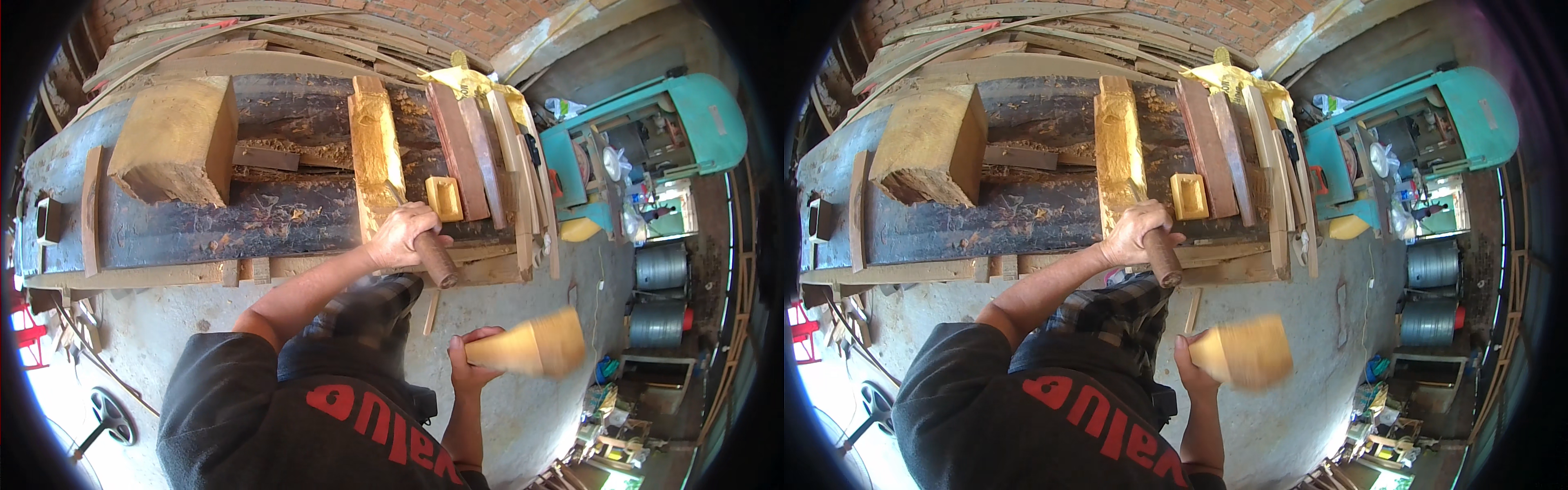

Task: The recorder is carving wood using a mallet and a chisel.

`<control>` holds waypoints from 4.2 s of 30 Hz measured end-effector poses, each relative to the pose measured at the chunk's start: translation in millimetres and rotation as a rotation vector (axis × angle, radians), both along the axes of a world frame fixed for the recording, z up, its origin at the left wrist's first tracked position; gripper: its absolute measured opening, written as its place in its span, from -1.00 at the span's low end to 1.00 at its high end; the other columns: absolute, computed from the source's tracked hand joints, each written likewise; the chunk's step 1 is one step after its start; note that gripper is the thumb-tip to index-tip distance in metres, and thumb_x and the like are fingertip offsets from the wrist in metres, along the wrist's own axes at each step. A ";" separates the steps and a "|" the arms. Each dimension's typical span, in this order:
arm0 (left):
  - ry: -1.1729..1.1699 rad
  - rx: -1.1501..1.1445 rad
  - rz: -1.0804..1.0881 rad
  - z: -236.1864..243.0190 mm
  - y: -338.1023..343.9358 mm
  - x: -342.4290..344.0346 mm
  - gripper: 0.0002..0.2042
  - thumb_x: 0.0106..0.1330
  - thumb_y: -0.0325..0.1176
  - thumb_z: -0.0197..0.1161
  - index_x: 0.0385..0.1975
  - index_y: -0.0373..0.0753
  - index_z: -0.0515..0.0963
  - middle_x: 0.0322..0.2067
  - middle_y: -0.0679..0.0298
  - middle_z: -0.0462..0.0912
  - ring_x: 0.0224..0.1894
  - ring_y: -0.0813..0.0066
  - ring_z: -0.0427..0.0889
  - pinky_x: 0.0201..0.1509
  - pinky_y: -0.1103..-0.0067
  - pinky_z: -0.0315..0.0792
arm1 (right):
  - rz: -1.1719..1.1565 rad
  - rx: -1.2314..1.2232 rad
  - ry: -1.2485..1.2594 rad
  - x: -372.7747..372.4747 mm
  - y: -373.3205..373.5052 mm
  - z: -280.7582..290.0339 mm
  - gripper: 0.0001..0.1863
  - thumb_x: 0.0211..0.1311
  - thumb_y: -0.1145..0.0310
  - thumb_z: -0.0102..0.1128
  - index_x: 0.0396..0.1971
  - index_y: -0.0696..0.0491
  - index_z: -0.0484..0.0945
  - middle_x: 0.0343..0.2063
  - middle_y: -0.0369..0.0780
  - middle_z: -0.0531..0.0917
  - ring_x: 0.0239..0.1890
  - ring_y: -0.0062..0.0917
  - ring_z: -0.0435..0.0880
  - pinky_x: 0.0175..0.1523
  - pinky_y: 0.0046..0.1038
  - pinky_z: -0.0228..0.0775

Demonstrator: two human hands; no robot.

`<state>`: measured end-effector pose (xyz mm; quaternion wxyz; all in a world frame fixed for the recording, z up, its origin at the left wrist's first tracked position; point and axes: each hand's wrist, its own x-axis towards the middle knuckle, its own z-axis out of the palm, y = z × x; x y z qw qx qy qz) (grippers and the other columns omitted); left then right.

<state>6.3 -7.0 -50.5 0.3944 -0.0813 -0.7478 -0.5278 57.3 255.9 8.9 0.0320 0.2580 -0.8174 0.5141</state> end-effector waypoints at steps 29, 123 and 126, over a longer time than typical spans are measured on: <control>-0.006 -0.131 0.036 2.3 4.1 10.6 -0.67 0.05 -0.35 0.51 -0.50 -0.18 0.36 -0.54 0.22 0.48 -0.47 0.19 0.52 -0.38 0.37 0.41 | -0.007 -0.148 -0.043 15.0 9.7 33.5 -0.46 -0.12 0.28 0.57 -0.16 0.19 0.51 -0.33 -0.24 0.65 -0.32 -0.60 0.61 -0.17 -0.48 0.48; 0.065 -0.122 0.092 -30.6 8.4 13.0 -0.69 0.00 -0.34 0.50 -0.50 -0.20 0.40 -0.50 0.18 0.43 -0.40 0.10 0.44 -0.30 0.32 0.34 | -0.025 -0.288 0.005 -45.3 -90.9 117.2 -0.48 0.14 0.38 0.38 0.09 0.08 0.40 -0.38 -0.32 0.55 -0.45 -0.75 0.54 -0.41 -0.65 0.42; 0.094 -0.100 0.093 -36.8 4.0 11.0 -0.69 0.01 -0.32 0.49 -0.51 -0.20 0.40 -0.49 0.18 0.43 -0.40 0.10 0.44 -0.29 0.31 0.33 | -0.363 -0.418 -0.167 -68.9 -55.2 111.2 -0.42 0.15 0.32 0.39 0.13 0.12 0.34 -0.21 -0.23 0.56 -0.37 -0.62 0.56 -0.41 -0.58 0.46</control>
